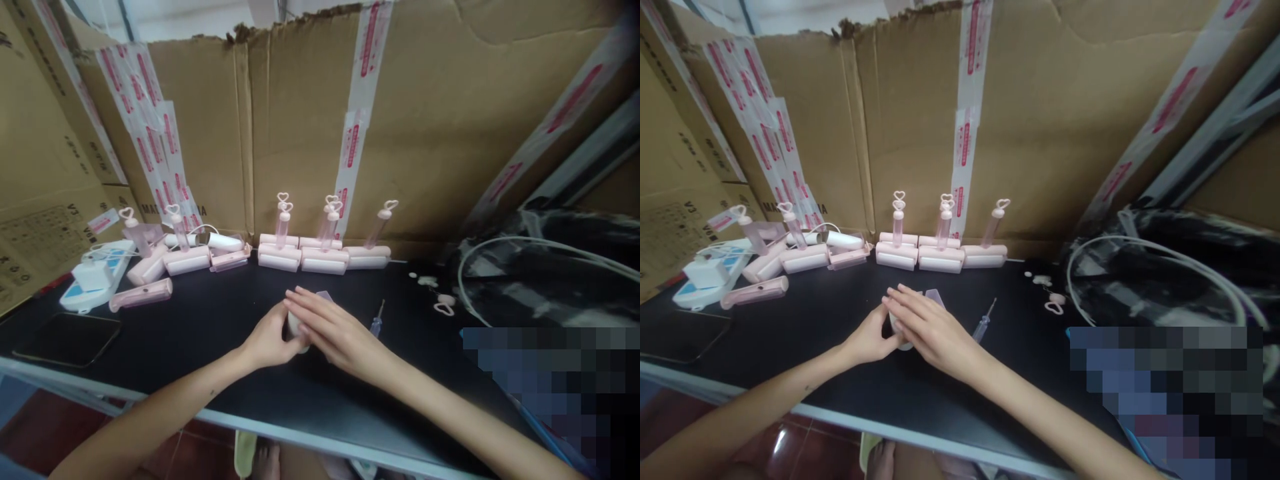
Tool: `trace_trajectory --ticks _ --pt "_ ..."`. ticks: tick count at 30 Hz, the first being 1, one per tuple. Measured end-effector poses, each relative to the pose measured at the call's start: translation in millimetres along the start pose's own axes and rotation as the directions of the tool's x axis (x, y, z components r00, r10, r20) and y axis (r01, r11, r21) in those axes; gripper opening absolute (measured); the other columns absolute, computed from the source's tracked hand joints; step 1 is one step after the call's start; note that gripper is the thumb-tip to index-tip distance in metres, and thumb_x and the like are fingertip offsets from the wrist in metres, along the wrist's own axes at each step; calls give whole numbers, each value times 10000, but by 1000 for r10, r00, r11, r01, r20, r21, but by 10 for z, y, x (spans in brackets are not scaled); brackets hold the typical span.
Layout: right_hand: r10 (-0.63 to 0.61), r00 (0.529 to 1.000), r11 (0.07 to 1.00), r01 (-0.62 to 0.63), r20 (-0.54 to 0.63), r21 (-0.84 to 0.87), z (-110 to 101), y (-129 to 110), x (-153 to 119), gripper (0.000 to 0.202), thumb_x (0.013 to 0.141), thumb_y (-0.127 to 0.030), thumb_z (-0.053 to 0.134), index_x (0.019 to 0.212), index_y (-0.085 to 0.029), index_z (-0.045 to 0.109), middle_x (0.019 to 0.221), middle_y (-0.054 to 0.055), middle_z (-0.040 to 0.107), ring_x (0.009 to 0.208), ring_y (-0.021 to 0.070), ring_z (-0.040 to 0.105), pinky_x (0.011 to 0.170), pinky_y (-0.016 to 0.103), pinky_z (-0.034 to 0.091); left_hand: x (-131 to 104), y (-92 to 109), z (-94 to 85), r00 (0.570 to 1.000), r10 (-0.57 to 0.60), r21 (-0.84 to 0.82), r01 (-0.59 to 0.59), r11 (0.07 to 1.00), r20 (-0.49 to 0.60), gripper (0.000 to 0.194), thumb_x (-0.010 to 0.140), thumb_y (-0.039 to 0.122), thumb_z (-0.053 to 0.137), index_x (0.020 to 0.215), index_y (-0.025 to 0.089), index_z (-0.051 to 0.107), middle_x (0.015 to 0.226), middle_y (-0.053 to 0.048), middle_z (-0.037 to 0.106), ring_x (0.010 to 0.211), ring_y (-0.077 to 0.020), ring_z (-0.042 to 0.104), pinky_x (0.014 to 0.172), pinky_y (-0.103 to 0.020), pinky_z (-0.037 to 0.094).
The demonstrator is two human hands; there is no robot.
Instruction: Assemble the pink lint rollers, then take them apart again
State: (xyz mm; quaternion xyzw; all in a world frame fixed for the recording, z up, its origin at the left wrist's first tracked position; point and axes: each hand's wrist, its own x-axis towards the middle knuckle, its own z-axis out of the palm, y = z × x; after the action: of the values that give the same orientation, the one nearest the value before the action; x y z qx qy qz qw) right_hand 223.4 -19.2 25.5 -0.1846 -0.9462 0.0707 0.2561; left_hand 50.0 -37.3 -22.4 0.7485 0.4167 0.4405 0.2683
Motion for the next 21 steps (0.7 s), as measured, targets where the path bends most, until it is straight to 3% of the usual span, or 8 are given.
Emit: trace_trajectory --ticks 3,8,11,13,15,17,19,21 --pt "-2 999 1000 2 -46 -5 70 33 -2 431 932 -205 383 1362 -207 401 1390 89 450 1310 197 360 1068 400 327 -6 -11 8 1000 11 -12 -11 1000 -4 444 773 248 598 1182 153 454 1204 -123 556 1109 -255 545 953 -390 430" --pt "115 991 983 -103 -71 155 -82 64 4 433 918 -246 383 1350 -249 408 1396 94 395 1300 223 363 1035 414 363 -45 -42 -7 996 48 -45 -51 998 -76 870 762 267 637 1387 187 36 1259 -145 504 1117 -226 551 959 -390 430" --pt "234 957 970 -217 -170 113 -234 232 24 376 886 -168 342 1179 -237 568 1311 102 430 1270 234 385 1023 440 360 -15 8 -98 995 97 128 -92 988 -34 648 764 284 632 1321 246 303 1223 -94 521 1106 -218 549 966 -372 421" --pt "238 969 969 -241 -67 -49 -259 377 33 290 835 -175 447 1037 -216 651 1263 123 470 1255 279 388 1023 486 331 25 77 -188 994 112 238 -108 965 -4 523 728 306 662 1205 254 453 1234 -78 508 1123 -226 531 963 -363 423" --pt "244 962 960 -222 122 -169 -206 497 39 235 756 -220 595 972 -201 686 1295 151 463 1274 338 353 1002 515 333 67 150 -283 995 99 318 -89 944 -16 524 669 338 706 1135 237 486 1237 -76 502 1119 -242 526 943 -371 436" --pt "245 941 959 -199 233 -204 -121 567 48 220 702 -241 670 914 -197 704 1346 152 439 1304 361 306 1000 515 328 103 201 -370 1000 10 363 -2 932 -22 545 629 371 726 1094 229 480 1157 -59 547 1020 -245 575 859 -379 478" --pt "204 950 967 -158 238 -199 -70 587 64 116 724 -224 649 821 -197 705 1335 128 472 1298 339 330 1014 492 313 134 206 -433 994 -102 344 107 933 -31 530 643 377 710 1091 231 467 986 -17 592 833 -211 615 750 -361 505" --pt "185 973 973 -162 137 -164 -85 568 81 111 783 -207 569 792 -188 678 1255 119 543 1227 302 428 996 463 336 163 168 -464 983 -161 231 176 957 -84 460 680 364 680 1076 227 490 871 9 578 726 -172 597 690 -330 510"
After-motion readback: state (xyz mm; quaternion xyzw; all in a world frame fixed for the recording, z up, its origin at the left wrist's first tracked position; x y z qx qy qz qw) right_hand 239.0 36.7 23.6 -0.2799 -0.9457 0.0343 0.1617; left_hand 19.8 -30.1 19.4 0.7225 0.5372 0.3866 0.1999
